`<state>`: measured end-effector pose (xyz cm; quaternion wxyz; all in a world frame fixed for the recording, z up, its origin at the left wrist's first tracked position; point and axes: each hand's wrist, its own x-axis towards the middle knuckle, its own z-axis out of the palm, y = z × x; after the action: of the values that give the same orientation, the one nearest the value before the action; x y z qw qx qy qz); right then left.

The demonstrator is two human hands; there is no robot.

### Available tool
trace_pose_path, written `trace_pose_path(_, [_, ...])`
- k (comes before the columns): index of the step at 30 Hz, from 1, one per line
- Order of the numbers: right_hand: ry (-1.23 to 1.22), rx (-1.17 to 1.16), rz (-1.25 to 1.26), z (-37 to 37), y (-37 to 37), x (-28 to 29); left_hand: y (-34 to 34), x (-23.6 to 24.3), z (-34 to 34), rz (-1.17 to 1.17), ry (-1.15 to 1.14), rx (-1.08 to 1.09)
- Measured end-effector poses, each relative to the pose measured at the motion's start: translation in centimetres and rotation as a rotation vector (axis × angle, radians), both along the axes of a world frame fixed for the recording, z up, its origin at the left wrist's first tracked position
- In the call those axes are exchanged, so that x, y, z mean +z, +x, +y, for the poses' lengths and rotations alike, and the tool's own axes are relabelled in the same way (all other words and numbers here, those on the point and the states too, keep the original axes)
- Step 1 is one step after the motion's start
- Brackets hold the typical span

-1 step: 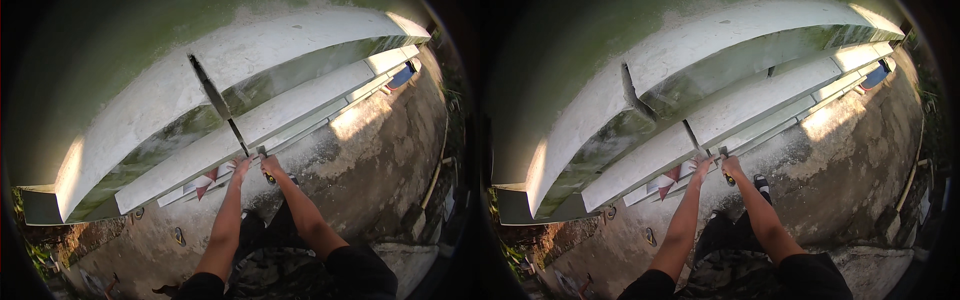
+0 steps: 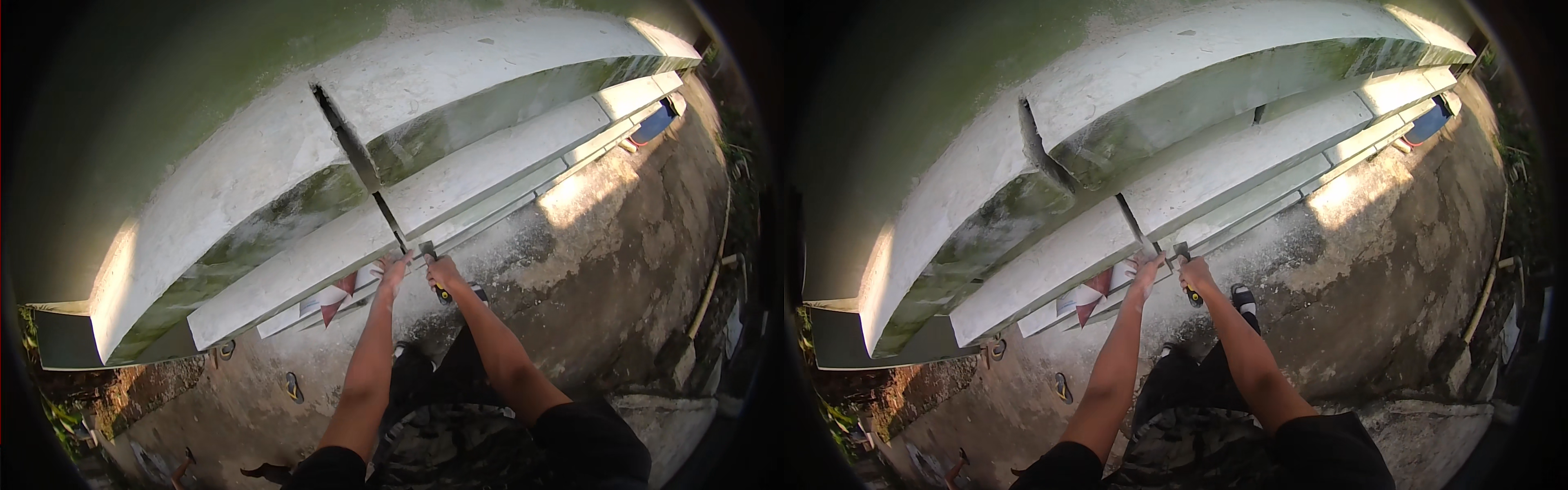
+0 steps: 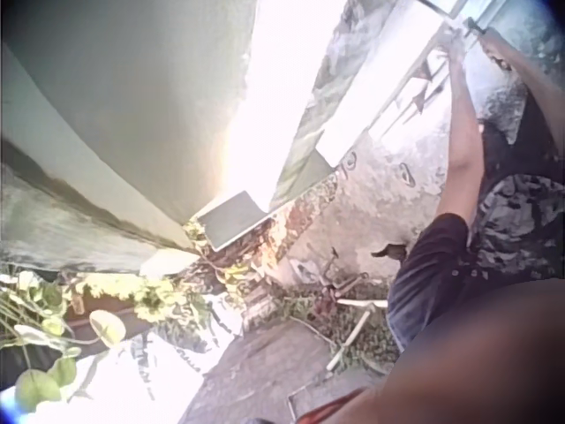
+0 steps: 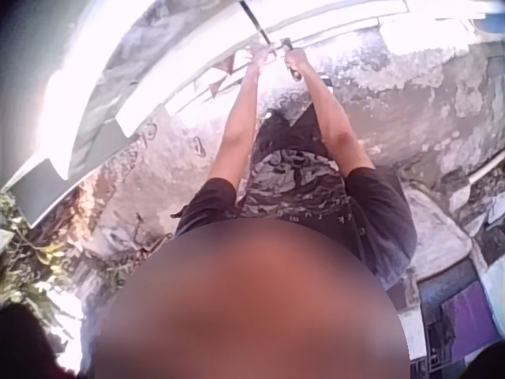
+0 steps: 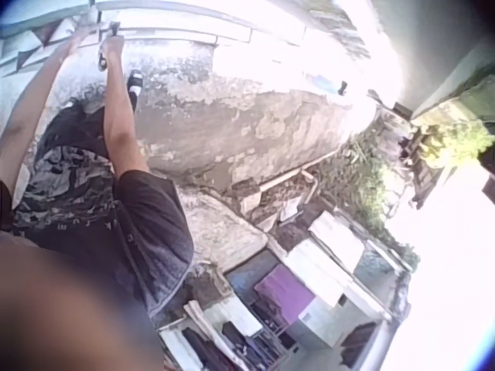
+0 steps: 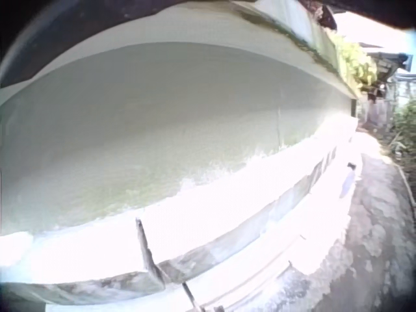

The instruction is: Sawing a gap into a concrete ledge or step outdoors.

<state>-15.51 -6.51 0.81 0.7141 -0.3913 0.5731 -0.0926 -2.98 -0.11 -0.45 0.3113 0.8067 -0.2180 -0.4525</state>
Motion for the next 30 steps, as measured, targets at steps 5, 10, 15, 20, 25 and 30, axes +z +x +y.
trace_pose_path(5, [-0.057,0.026,0.048,0.4,1.0,-0.1,-0.1,-1.6,5.4,-0.388,-0.403,0.128])
trace_pose_path(10, [-0.01,-0.015,-0.013,-1.7,1.1,-2.4,-3.9,1.7,8.9,-0.515,-0.723,0.026])
trace_pose_path(15, [-0.05,0.075,0.011,0.0,0.4,-1.5,-6.2,-0.5,11.5,-0.354,-0.618,0.245])
trace_pose_path(20, [-0.067,0.095,-0.01,-3.4,0.7,-1.7,-6.7,0.5,10.4,-0.53,-0.585,0.139])
trace_pose_path(25, [-0.023,0.225,-0.06,-2.1,-1.9,-0.2,-4.4,1.5,8.8,-0.666,-0.508,0.105])
trace_pose_path(30, [0.028,0.364,-0.155,-3.3,-2.5,-1.2,-1.7,-0.3,6.9,-0.755,-0.084,-0.18])
